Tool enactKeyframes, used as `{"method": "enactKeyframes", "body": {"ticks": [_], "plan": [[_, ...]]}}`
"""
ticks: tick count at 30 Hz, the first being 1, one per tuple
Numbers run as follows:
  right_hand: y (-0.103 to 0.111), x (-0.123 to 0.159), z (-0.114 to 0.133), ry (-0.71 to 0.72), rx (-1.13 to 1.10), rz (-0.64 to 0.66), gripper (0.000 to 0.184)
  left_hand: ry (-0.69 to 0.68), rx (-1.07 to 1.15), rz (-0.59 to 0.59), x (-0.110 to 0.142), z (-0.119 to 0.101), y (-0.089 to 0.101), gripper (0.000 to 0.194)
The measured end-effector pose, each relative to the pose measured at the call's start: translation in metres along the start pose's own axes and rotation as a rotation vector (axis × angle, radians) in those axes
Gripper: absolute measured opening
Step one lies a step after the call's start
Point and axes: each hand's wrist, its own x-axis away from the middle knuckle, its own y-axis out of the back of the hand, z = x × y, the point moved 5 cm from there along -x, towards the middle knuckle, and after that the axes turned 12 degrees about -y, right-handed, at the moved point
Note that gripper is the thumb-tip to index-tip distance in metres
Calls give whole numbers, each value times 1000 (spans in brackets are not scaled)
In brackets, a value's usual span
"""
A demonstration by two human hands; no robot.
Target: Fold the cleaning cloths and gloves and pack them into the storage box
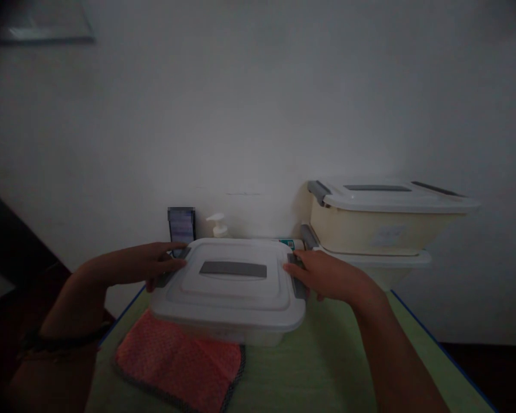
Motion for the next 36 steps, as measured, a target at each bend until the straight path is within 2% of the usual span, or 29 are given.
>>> {"method": "enactKeyframes", "body": {"ticks": [11,18,26,29,33,36], "plan": [[-7,-6,2,-42,-34,1,43,40,-29,-15,-4,3,-2,62],[-5,-14,5,1,3,-124,45,19,-127,-37,-12,3,-5,59],[-7,-15,3,-17,34,-155,56,24,-163,-65,-15,9,-7,58],[-8,-16,4,-34,47,-152,58,4,-118,-67,-15,8,-6,57],[-9,-15,6,-59,67,-166,57,-67,61,-95,-12,8,-1,55],[-9,-16,7,-70,76,-164,56,-53,128,-109,-10,11,1,57]]}}
